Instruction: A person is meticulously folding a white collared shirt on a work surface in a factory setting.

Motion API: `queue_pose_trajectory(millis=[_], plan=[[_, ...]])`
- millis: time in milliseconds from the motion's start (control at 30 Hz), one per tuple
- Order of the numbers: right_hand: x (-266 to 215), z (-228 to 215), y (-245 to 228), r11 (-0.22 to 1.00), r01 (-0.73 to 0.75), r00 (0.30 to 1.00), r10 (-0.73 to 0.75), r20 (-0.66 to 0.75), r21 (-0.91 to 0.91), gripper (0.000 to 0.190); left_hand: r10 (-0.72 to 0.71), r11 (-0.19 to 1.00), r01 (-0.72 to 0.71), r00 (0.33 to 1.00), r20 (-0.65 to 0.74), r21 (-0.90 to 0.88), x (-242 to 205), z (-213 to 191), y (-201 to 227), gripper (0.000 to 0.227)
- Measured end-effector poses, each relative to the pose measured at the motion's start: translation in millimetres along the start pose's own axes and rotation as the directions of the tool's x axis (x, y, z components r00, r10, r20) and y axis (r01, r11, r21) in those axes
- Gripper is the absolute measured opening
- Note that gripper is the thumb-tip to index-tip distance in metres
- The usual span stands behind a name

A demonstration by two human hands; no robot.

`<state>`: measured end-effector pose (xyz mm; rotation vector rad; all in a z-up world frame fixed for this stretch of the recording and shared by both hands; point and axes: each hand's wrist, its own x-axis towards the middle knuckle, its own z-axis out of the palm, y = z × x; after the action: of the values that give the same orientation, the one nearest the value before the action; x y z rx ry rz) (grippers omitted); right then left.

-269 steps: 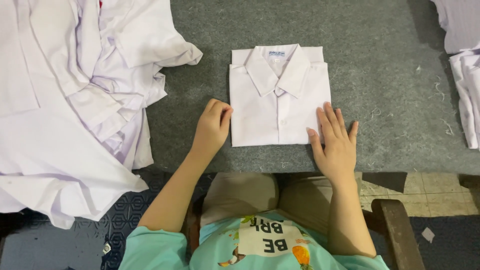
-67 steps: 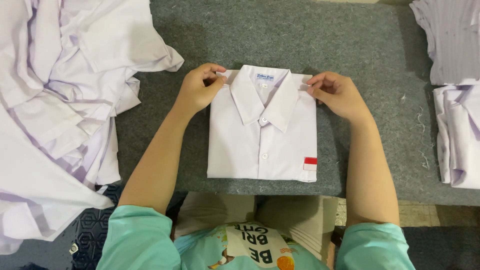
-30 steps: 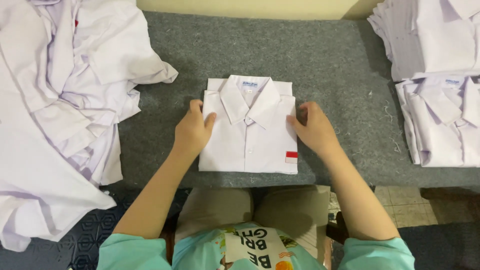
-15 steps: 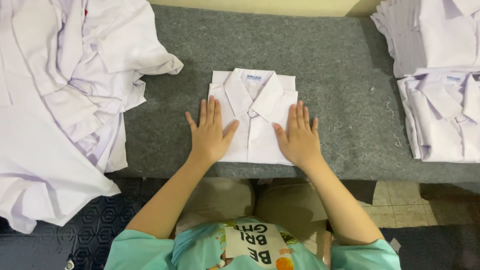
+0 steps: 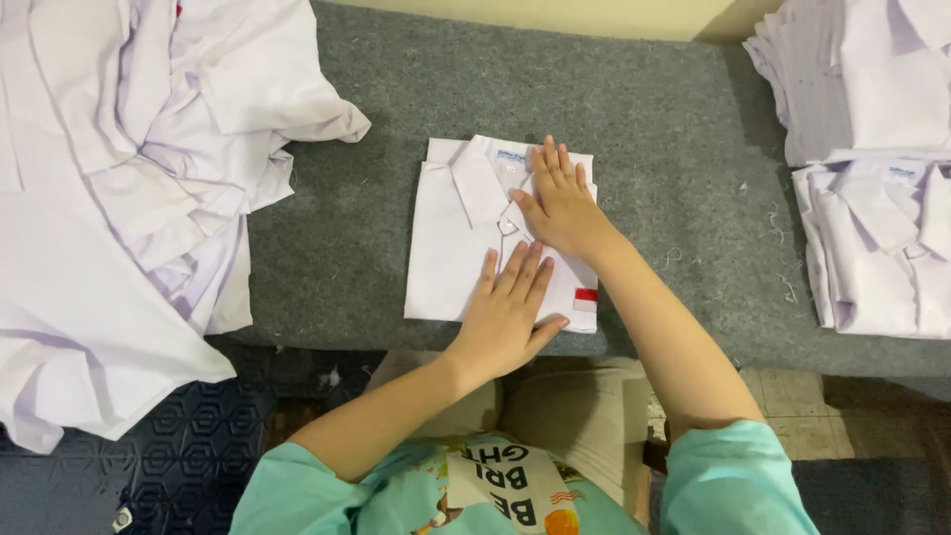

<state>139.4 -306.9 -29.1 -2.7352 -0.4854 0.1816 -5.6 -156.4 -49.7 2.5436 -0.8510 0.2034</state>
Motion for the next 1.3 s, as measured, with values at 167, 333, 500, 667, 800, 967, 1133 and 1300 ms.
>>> queue_pose_trajectory(millis=[167,333,500,667,800,967,1133,1300], plan=[[20,1,-1,0.991,-0.077,0.997,0.078,0.005,-0.111,0.08,0.037,0.999,-0.036,0.999,0.032,-0.022,-1,-6,-4,0.076],[38,7,9,0.979,-0.154,0.988,0.154,-0.006,-0.131,0.077,0.1,0.994,-0.099,0.995,-0.014,0.046,-9,1,-4,0.07],[49,-5,20,0.968,-0.229,0.973,0.223,-0.063,-0.106,0.069,0.203,0.978,-0.208,0.973,-0.114,-0.03,-17,-5,-1,0.054],[-18,-36,-15,0.977,-0.212,0.961,0.211,-0.181,0.011,0.071,0.186,0.981,-0.192,0.96,-0.208,-0.007,15,-30,-36,0.046],[-77,-32,-71,0.996,-0.082,0.99,0.085,-0.113,0.035,0.072,-0.039,0.999,0.042,0.986,-0.161,0.012,49,-58,-85,0.059],[-75,9,-45,0.998,-0.046,0.997,0.043,-0.068,-0.043,0.07,-0.184,0.983,0.184,0.983,0.011,-0.003,39,-44,-104,0.062],[-76,-2,-32,0.988,-0.136,0.991,0.135,-0.018,-0.08,0.069,-0.262,0.965,0.262,0.964,0.04,0.007,21,-53,-111,0.062],[-104,-15,-33,0.96,-0.26,0.96,0.245,-0.134,-0.105,0.074,-0.211,0.975,0.216,0.972,-0.103,0.043,-15,-43,-99,0.066]])
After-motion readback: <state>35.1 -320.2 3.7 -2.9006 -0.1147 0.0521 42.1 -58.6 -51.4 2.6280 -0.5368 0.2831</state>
